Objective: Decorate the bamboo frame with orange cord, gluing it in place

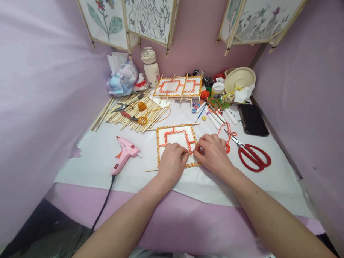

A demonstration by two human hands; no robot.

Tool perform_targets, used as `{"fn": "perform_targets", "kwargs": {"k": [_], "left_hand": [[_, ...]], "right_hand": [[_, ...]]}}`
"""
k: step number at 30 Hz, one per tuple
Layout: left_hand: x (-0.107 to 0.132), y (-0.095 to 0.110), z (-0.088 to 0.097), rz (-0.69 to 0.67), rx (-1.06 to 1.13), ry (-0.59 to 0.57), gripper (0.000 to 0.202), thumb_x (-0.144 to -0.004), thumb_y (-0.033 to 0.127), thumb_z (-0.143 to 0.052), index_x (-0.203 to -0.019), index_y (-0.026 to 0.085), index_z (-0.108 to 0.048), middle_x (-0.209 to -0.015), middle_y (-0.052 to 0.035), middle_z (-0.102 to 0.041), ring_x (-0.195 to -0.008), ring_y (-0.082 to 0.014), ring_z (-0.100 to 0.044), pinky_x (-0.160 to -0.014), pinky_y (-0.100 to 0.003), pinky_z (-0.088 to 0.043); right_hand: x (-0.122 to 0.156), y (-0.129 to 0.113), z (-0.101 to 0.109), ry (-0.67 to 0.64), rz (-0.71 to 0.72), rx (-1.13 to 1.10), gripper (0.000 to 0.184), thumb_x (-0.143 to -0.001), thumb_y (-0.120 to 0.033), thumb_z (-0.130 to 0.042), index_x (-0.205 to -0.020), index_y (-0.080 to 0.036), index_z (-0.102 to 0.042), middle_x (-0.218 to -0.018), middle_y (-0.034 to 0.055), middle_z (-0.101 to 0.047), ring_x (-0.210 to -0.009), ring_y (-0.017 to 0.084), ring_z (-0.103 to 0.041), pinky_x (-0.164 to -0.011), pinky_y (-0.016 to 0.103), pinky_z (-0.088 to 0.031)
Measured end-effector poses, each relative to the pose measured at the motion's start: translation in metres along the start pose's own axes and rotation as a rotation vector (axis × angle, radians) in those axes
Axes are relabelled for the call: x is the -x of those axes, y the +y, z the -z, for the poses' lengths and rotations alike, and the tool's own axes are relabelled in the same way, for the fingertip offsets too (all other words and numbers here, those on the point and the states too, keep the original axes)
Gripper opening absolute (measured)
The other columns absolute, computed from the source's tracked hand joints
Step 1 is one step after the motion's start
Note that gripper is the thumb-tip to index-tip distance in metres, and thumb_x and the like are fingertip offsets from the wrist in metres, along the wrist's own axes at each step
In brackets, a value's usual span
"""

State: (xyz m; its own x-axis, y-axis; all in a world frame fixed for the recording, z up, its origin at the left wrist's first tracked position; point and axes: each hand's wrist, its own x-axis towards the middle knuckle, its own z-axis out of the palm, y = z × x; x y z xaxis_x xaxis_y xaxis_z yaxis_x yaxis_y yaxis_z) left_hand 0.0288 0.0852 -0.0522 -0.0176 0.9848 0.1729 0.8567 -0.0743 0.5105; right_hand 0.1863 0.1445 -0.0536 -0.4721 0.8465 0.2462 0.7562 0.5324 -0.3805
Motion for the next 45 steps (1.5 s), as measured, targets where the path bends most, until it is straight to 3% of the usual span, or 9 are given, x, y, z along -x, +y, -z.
{"fn": "perform_targets", "kwargs": {"k": [6, 12, 18, 21, 29, 39, 45], "left_hand": [[0.0, 0.0, 0.0, -0.001, 0.008, 0.005, 0.014, -0.09, 0.021, -0.059, -0.083, 0.018, -0.07, -0.087, -0.0049, -0.063, -0.09, -0.0217, -0.054, -0.084, -0.036, -0.043], [0.0, -0.001, 0.0, 0.012, 0.022, -0.001, 0.014, -0.09, 0.022, -0.059, -0.084, 0.018, -0.071, -0.087, -0.0049, -0.064, -0.091, -0.0215, -0.054, -0.085, -0.036, -0.044], [0.0, 0.0, 0.001, 0.012, 0.021, 0.002, 0.016, -0.09, 0.022, -0.057, -0.082, 0.019, -0.071, -0.086, -0.005, -0.064, -0.09, -0.0217, -0.054, -0.084, -0.036, -0.044], [0.0, 0.0, 0.002, 0.011, 0.02, 0.007, 0.017, -0.09, 0.022, -0.056, -0.083, 0.019, -0.071, -0.085, -0.005, -0.064, -0.089, -0.0217, -0.055, -0.083, -0.036, -0.045], [-0.001, -0.001, 0.003, 0.016, 0.037, 0.013, 0.016, -0.09, 0.02, -0.056, -0.083, 0.018, -0.07, -0.085, -0.0053, -0.064, -0.088, -0.021, -0.055, -0.084, -0.035, -0.044], [0.0, -0.004, 0.006, 0.005, 0.072, 0.077, 0.012, -0.087, 0.015, -0.056, -0.091, 0.018, -0.067, -0.091, -0.0054, -0.063, -0.095, -0.0205, -0.057, -0.09, -0.035, -0.044], [0.003, -0.002, 0.022, -0.038, -0.019, -0.033, 0.009, -0.082, 0.019, -0.061, -0.089, 0.02, -0.067, -0.098, -0.0064, -0.062, -0.098, -0.0244, -0.055, -0.089, -0.041, -0.044]], "right_hand": [[-0.001, 0.001, 0.001, 0.01, 0.014, -0.011, 0.009, -0.084, -0.024, -0.06, -0.076, -0.022, -0.063, -0.091, 0.0025, -0.064, -0.093, 0.023, -0.05, -0.075, 0.037, -0.027], [-0.004, 0.01, 0.012, 0.037, -0.042, -0.175, 0.011, -0.084, -0.02, -0.055, -0.087, -0.023, -0.065, -0.093, 0.0013, -0.065, -0.094, 0.021, -0.053, -0.078, 0.037, -0.029], [-0.002, 0.007, 0.019, -0.075, 0.141, -0.179, 0.02, -0.082, -0.016, -0.054, -0.079, -0.026, -0.071, -0.099, 0.003, -0.064, -0.099, 0.023, -0.048, -0.079, 0.038, -0.028], [-0.001, 0.004, 0.018, -0.111, 0.164, -0.141, 0.021, -0.084, -0.016, -0.054, -0.079, -0.026, -0.072, -0.1, 0.0039, -0.064, -0.099, 0.023, -0.047, -0.079, 0.038, -0.028], [0.0, 0.003, 0.016, -0.143, 0.15, -0.107, 0.022, -0.085, -0.014, -0.053, -0.081, -0.025, -0.072, -0.098, 0.0039, -0.064, -0.099, 0.023, -0.047, -0.079, 0.038, -0.028], [-0.003, 0.007, 0.019, -0.074, 0.082, -0.101, 0.015, -0.085, -0.017, -0.053, -0.084, -0.023, -0.067, -0.098, 0.004, -0.065, -0.097, 0.023, -0.048, -0.078, 0.038, -0.029], [0.0, 0.009, 0.019, -0.117, 0.07, -0.014, 0.014, -0.084, -0.023, -0.057, -0.093, -0.025, -0.068, -0.105, 0.0055, -0.062, -0.1, 0.025, -0.047, -0.078, 0.038, -0.031]]}}
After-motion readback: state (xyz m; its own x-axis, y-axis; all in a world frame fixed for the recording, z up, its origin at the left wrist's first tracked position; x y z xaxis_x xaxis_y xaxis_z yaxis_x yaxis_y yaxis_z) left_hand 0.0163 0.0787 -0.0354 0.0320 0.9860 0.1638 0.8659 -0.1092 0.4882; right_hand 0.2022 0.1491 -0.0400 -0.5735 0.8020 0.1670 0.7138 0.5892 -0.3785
